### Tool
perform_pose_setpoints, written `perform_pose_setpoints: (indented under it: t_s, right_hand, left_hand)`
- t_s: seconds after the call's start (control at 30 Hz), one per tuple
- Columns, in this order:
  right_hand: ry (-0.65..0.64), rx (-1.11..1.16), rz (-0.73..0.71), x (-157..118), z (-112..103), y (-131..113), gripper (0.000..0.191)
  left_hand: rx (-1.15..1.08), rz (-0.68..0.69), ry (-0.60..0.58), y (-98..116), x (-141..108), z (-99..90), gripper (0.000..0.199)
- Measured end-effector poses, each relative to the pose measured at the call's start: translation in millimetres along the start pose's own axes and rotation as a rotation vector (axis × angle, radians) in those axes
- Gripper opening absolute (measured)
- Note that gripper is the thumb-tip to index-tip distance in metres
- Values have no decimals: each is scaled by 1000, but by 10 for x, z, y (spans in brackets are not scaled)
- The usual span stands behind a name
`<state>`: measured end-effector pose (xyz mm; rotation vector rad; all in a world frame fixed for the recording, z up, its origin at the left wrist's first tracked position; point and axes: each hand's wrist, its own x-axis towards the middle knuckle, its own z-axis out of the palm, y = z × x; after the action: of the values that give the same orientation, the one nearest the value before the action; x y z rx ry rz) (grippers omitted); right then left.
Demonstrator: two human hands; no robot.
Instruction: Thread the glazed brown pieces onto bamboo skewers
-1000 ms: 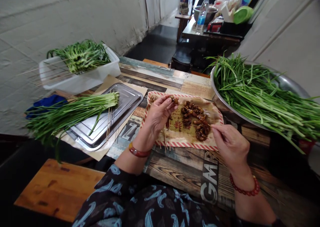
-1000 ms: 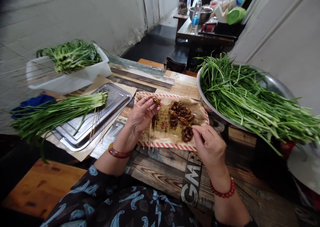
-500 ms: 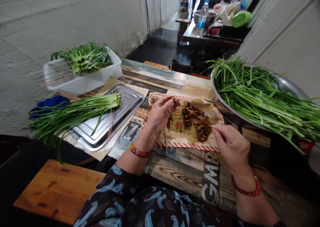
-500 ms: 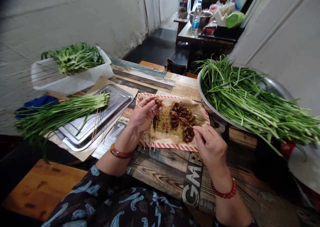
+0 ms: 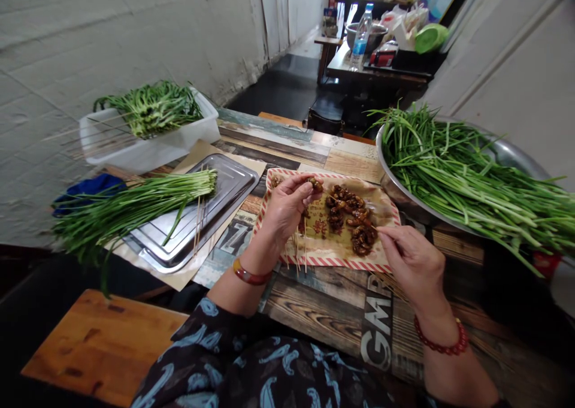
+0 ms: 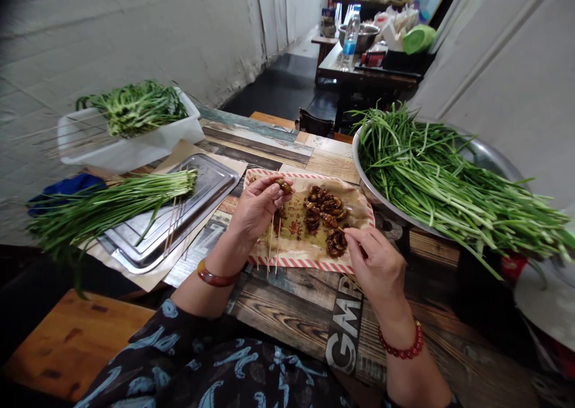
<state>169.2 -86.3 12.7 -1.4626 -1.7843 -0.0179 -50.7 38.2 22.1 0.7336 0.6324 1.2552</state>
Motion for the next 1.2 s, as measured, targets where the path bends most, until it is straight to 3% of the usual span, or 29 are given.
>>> perform_pose_setpoints:
  t_s: [0.23,1.2]
  right_hand:
    - [44,96,53,1,63,-8,10]
    - [61,112,78,-21,124,-29,11]
  left_hand:
    - [-35,-28,-4,1,-10,9,30]
    - [17,-49,-114,-79,-80,67,25]
